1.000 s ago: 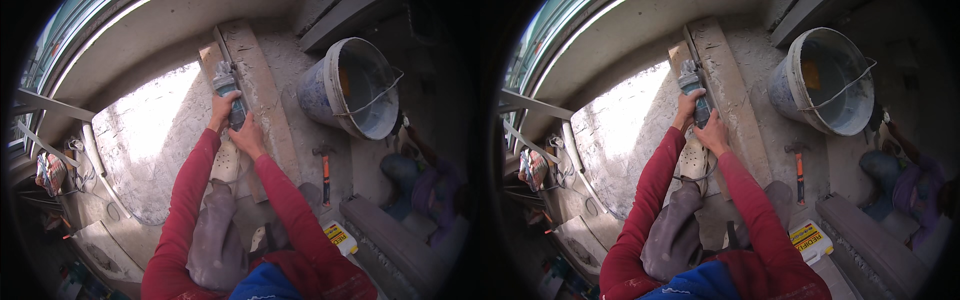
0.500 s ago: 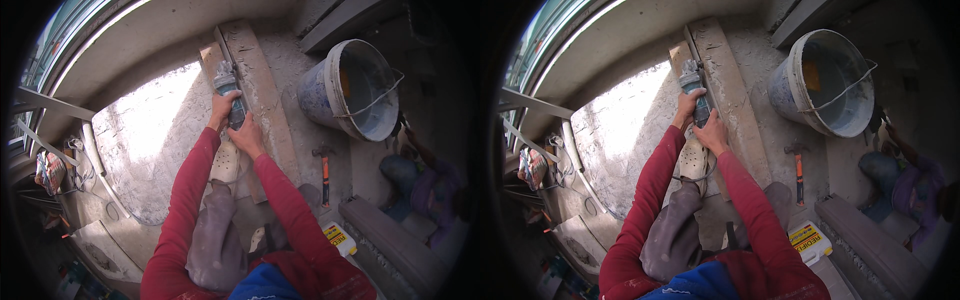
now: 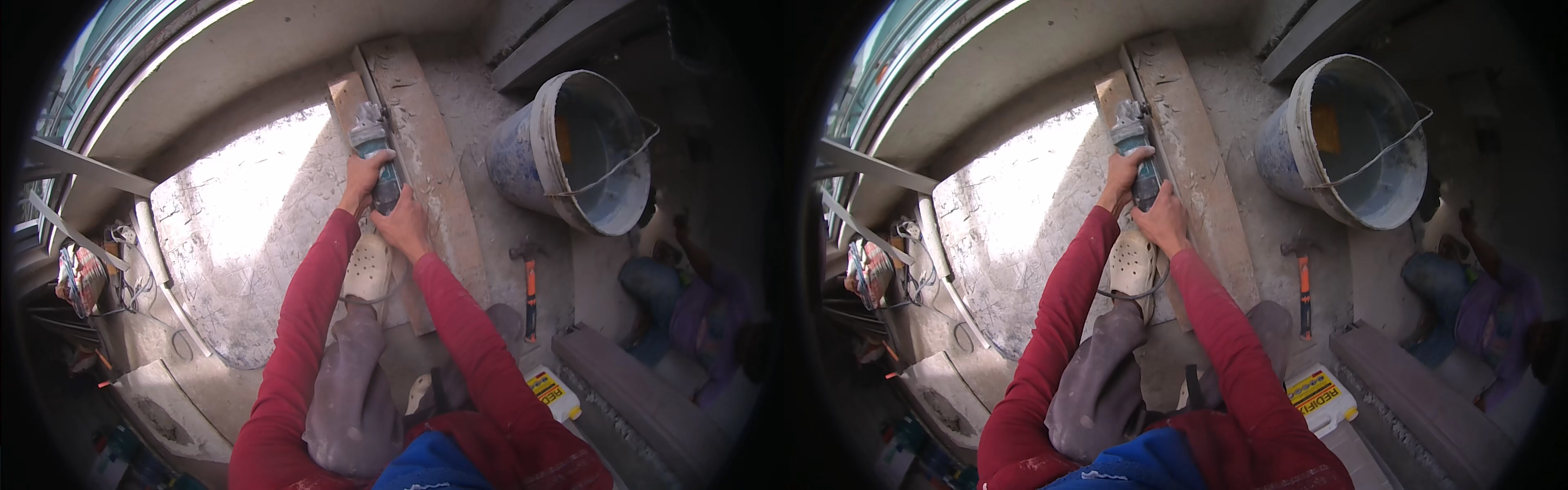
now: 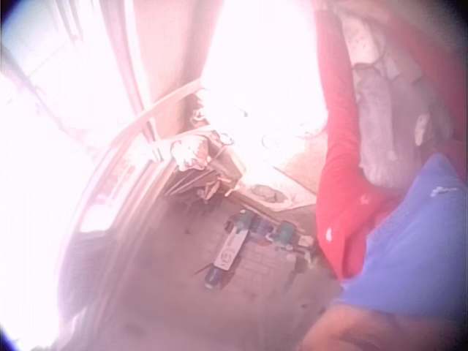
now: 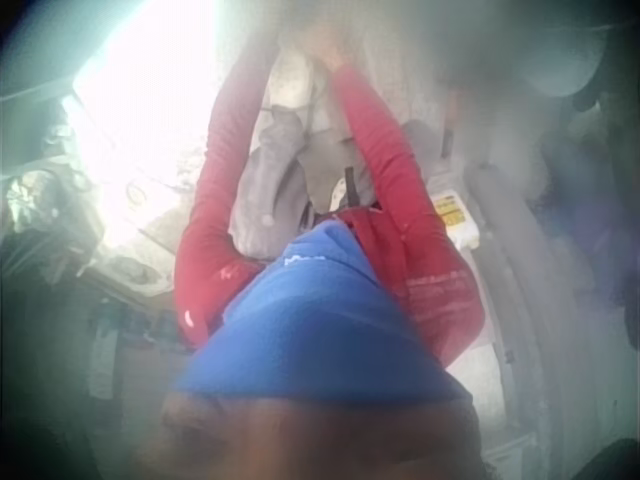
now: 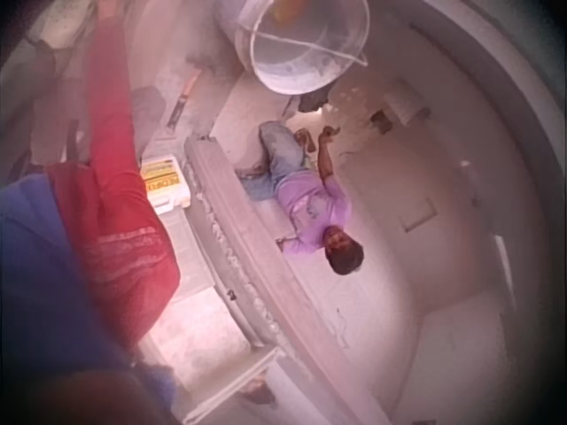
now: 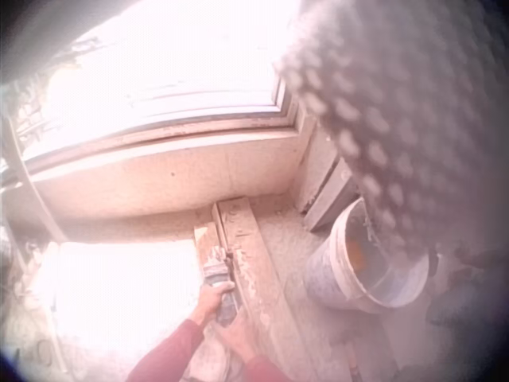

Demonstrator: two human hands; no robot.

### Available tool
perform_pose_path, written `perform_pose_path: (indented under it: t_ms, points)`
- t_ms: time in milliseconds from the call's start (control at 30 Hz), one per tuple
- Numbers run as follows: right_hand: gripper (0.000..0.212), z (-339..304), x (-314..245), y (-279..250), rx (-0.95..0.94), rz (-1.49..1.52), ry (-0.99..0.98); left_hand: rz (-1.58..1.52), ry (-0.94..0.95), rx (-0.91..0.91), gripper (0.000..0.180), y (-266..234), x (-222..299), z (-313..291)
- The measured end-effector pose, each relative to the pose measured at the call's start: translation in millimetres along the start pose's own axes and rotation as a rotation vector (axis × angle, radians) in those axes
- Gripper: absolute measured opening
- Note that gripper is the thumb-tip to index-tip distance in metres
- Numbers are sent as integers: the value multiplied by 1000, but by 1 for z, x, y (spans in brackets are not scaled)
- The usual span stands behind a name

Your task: The person uses an angle grinder to cut a metal strip placed on a wooden plank. They then use a hammer to tap the cut piece and reposition the metal strip for further work.

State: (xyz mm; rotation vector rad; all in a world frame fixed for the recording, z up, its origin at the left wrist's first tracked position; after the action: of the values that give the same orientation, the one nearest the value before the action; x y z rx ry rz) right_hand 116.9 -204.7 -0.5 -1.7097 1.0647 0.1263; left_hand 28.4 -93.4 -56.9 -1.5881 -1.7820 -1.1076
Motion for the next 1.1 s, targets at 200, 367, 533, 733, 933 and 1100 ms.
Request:
perform_pose_path:
  t_ms: [200,367,533,733,933,1100]
  points:
    - [82,2,1,2,-12,-5,-8,17,19,12,29,0,0,1]
    - [81,2,0,1,-1,-11,-12,27,19,19,29,-1,2,1]
    - [82,2,0,3,15,2,-26,48,3,-6,35,-1,4,1]
    - [85,2,0,3,21,1,-28,39,23,4,35,-2,5,0]
    - [82,-2,-4,0,25,3,-34,-6,26,-12,30,0,6,-1]
    - [79,-13,-5,-4,37,34,-55,-67,45,-54,26,0,13,-14]
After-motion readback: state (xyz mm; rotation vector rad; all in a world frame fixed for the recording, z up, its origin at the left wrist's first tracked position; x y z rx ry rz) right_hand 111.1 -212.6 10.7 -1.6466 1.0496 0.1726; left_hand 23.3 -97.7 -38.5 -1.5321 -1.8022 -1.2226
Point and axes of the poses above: each hand's wrist, its own z-axis towards the middle knuckle, its own y-axis out of the palm, x = y × z, the point moved 5 cm from there along z, towards the middle knuckle, and after that the axes turned 3 degrees about y, right-handed, at the moved point
